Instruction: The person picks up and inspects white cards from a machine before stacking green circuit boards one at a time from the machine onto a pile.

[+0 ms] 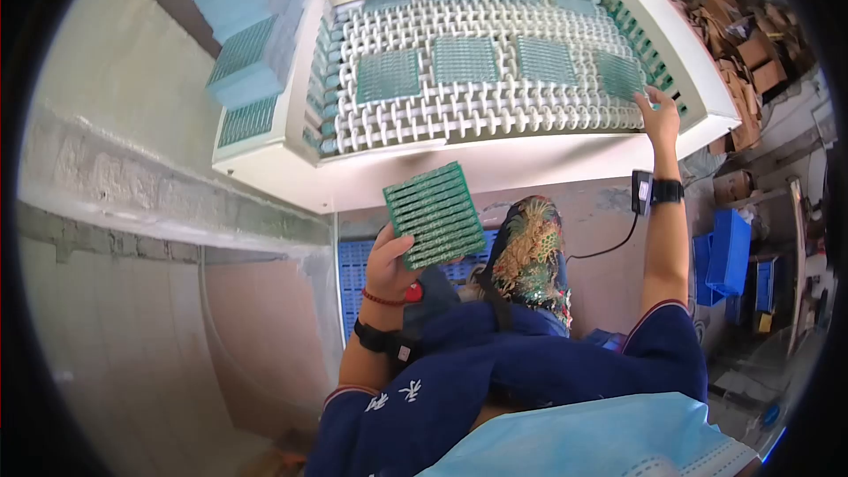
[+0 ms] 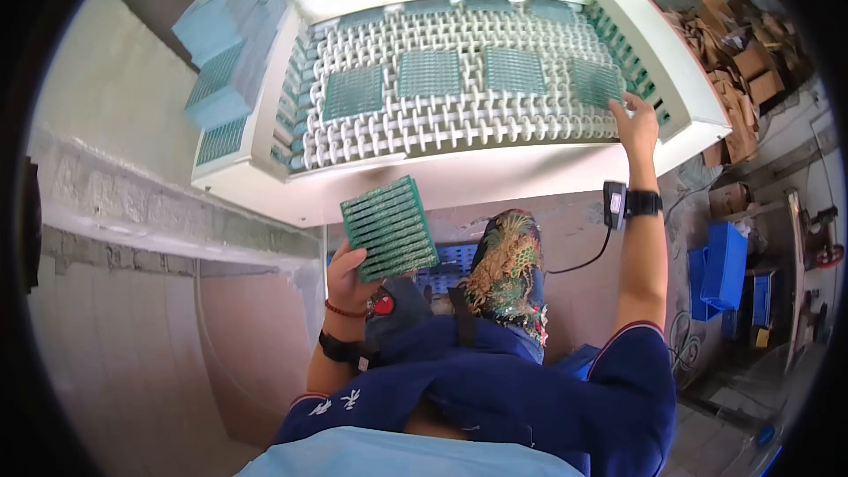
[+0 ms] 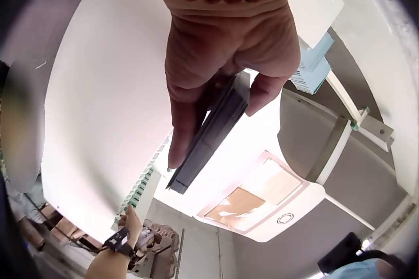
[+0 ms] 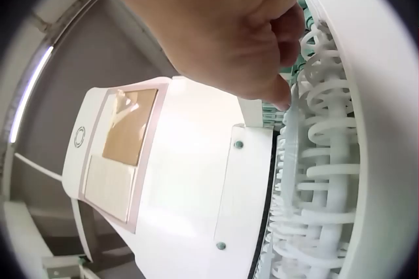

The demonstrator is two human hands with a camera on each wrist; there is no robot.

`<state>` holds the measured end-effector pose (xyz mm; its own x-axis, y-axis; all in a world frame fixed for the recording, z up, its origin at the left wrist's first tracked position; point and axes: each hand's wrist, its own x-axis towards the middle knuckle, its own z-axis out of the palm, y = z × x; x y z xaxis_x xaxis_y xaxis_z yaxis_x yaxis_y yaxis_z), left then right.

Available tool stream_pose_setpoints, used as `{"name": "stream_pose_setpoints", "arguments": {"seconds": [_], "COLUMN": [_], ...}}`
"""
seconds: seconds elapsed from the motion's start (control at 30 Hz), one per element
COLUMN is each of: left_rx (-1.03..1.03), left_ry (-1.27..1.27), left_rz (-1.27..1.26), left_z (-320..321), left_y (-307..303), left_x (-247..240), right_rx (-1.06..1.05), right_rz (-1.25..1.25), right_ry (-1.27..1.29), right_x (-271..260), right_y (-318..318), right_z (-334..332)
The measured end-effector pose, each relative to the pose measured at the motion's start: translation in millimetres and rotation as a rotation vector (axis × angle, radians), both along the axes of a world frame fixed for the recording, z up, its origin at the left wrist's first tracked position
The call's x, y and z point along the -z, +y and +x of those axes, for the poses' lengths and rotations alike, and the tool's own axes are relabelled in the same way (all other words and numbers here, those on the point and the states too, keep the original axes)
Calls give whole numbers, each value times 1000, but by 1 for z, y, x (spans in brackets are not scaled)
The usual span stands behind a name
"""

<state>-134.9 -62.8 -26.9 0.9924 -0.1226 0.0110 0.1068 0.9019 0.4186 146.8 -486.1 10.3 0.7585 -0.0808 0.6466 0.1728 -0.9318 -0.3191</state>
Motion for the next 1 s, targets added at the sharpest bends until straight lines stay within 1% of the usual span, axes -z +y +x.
{"name": "stream_pose_setpoints", "arguments": {"seconds": [0.03,0.1,0.17,0.2,0.23,0.33,0.47,0.57,0.67,0.77,0.87,1.0], "left_rx": [-28,-22,-6,-23,-34,-61,-89,-87,-133,-115,-31,-45], "left_ry": [34,17,23,41,53,61,48,43,63,60,43,82], "left_rz": [35,47,74,104,133,182,260,272,253,186,144,148], "left_z": [-2,0,3,4,6,5,0,-4,-7,-8,-10,-15], "left_y": [1,-1,1,2,2,1,4,10,11,14,22,22], "left_x": [1,-6,-2,0,2,2,1,5,8,4,10,17], "right_rx": [-105,-320,-503,-634,-761,-895,-870,-865,-868,-889,-855,-839], "right_rz": [158,476,588,673,757,878,791,738,768,907,1002,1119], "right_ry": [122,395,744,850,950,1117,1195,1244,1261,1186,1146,1071], "right_x": [-6,-12,-13,-7,-2,3,9,5,5,7,-6,-7], "right_y": [23,73,123,143,160,197,219,225,229,232,244,276], "right_z": [-16,-54,-101,-121,-137,-163,-169,-171,-171,-163,-149,-121]}}
